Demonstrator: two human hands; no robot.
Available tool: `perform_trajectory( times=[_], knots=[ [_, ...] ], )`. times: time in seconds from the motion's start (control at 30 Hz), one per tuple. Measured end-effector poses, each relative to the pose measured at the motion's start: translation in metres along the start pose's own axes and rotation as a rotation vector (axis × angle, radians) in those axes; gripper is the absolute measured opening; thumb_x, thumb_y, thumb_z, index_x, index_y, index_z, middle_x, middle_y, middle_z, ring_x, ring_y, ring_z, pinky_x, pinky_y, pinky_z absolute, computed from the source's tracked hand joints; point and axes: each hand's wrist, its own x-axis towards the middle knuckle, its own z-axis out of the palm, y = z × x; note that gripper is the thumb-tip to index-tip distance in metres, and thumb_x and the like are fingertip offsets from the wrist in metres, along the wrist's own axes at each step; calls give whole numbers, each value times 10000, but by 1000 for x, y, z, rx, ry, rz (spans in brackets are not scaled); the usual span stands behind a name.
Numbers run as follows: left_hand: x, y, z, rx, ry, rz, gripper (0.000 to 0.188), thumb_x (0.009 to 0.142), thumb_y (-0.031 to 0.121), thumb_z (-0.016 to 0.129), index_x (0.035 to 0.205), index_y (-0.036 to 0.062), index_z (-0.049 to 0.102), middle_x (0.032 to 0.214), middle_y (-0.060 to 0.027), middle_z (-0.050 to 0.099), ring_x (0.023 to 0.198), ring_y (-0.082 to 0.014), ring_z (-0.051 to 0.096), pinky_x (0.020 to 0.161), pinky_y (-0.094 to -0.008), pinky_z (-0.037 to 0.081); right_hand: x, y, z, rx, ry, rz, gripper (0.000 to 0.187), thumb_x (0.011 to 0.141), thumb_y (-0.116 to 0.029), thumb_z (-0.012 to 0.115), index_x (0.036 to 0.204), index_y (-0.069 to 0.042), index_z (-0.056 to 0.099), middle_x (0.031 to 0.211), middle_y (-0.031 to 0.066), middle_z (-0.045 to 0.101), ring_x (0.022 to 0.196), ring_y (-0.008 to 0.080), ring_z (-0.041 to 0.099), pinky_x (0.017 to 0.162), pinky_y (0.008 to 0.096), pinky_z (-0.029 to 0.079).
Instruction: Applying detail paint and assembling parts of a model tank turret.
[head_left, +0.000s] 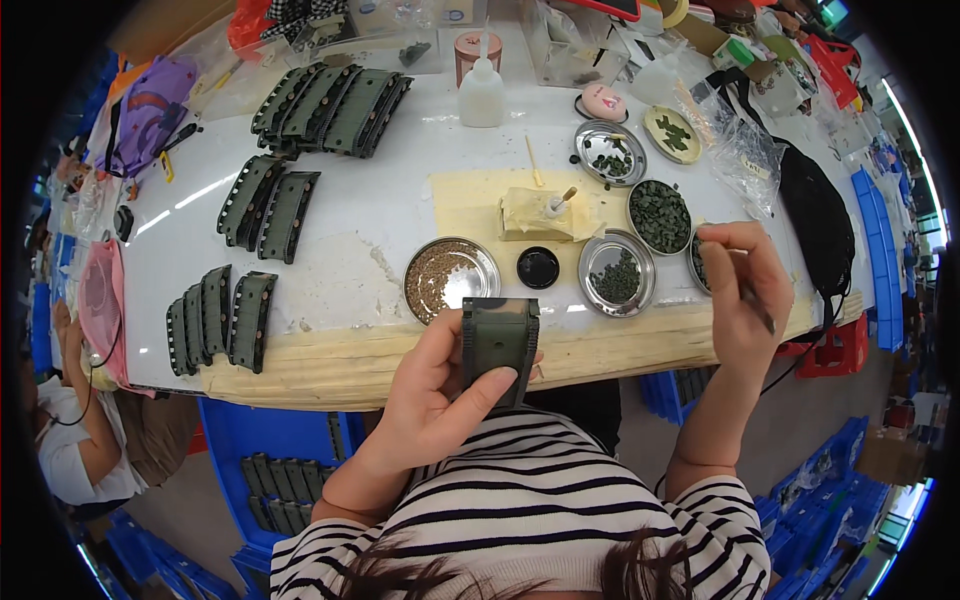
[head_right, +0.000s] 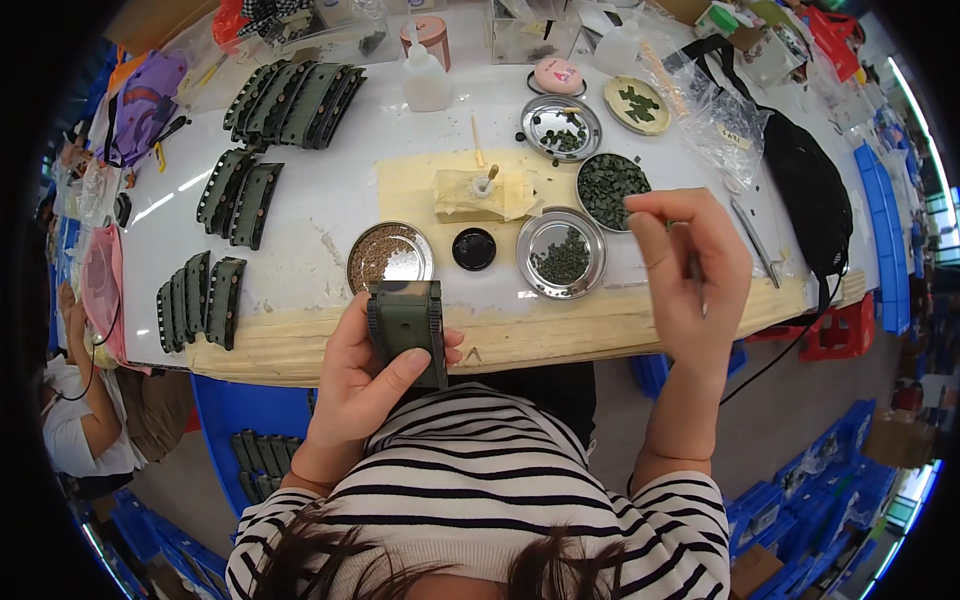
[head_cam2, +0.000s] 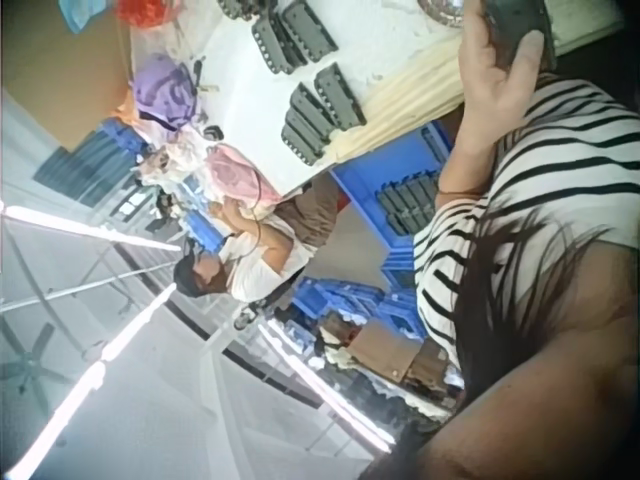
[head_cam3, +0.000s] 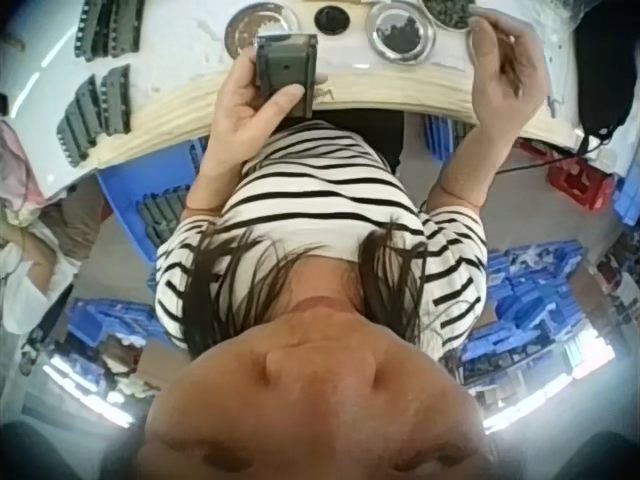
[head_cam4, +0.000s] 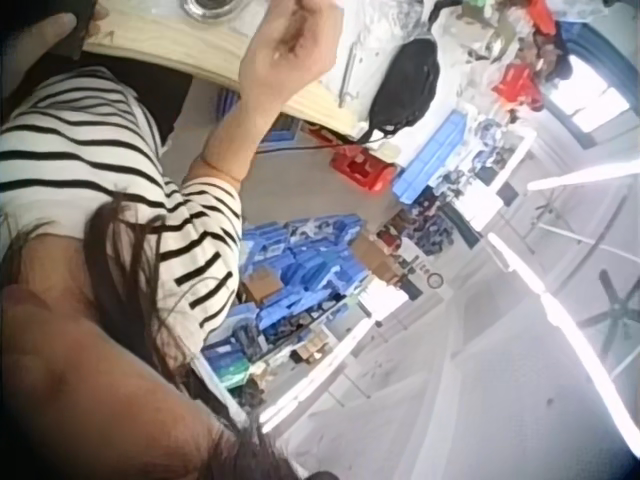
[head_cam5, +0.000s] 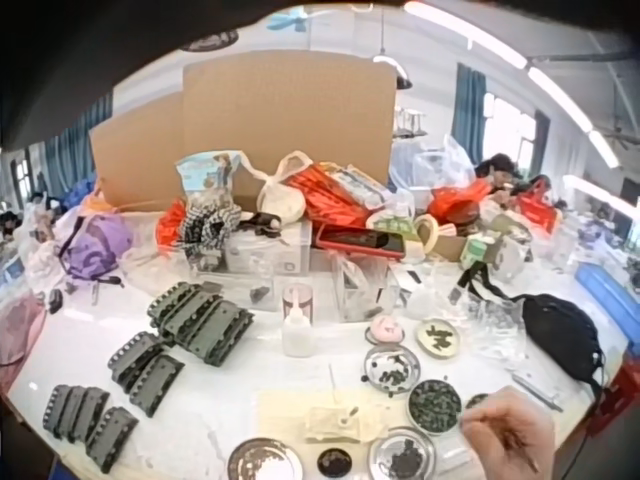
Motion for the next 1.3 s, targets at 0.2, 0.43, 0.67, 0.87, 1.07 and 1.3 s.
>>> perform_trajectory(
  times=[0.2, 0.43, 0.67, 0.87, 1.07, 1.3],
  knots=[
    [2, 1, -1, -167, 4, -33, 408, 933, -37, 491, 1320, -26, 364, 1139, -184, 605, 1047, -199, 615, 923, -329, 505, 24, 65, -89, -660, -11, 176, 118, 853, -90, 661, 891, 20, 641, 681, 66, 595, 588, 80, 470, 550, 252, 383],
    [-1, -2, 0, -139, 37, -37, 423, 929, -39, 491, 1331, -19, 360, 1131, -201, 611, 1031, -214, 624, 917, -336, 511, 19, 93, -105, -740, -96, 366, 223, 809, -156, 686, 798, 55, 616, 619, 106, 562, 574, 130, 495, 563, 301, 407],
    [0, -2, 0, -135, 51, -35, 421, 934, -31, 488, 1334, -18, 357, 1128, -198, 611, 1025, -215, 626, 914, -338, 514, 20, 114, -109, -700, -168, 326, 228, 823, -152, 666, 768, 54, 583, 606, 135, 532, 569, 187, 489, 569, 333, 409],
    [-1, -3, -3, -159, 54, -50, 394, 940, -22, 495, 1313, -12, 366, 1141, -188, 606, 1024, -200, 624, 915, -332, 513, 16, 117, -103, -820, -212, 216, 142, 888, -107, 594, 863, 18, 531, 770, 171, 570, 719, 308, 557, 668, 370, 436],
    [0, -2, -3, -135, 38, -53, 395, 943, -15, 503, 1312, -15, 364, 1138, -170, 606, 1021, -182, 618, 913, -320, 507, 18, 128, -106, -863, -126, 56, 60, 908, -57, 550, 915, -4, 523, 799, 172, 580, 740, 310, 573, 695, 367, 452],
    [2, -3, 3, -86, 56, -42, 403, 942, -2, 505, 1321, -13, 370, 1107, -155, 615, 992, -175, 620, 901, -312, 503, 18, 84, -72, -491, 124, 47, 56, 928, -45, 569, 938, 10, 575, 746, 34, 590, 616, 53, 465, 565, 214, 378]
  ],
)
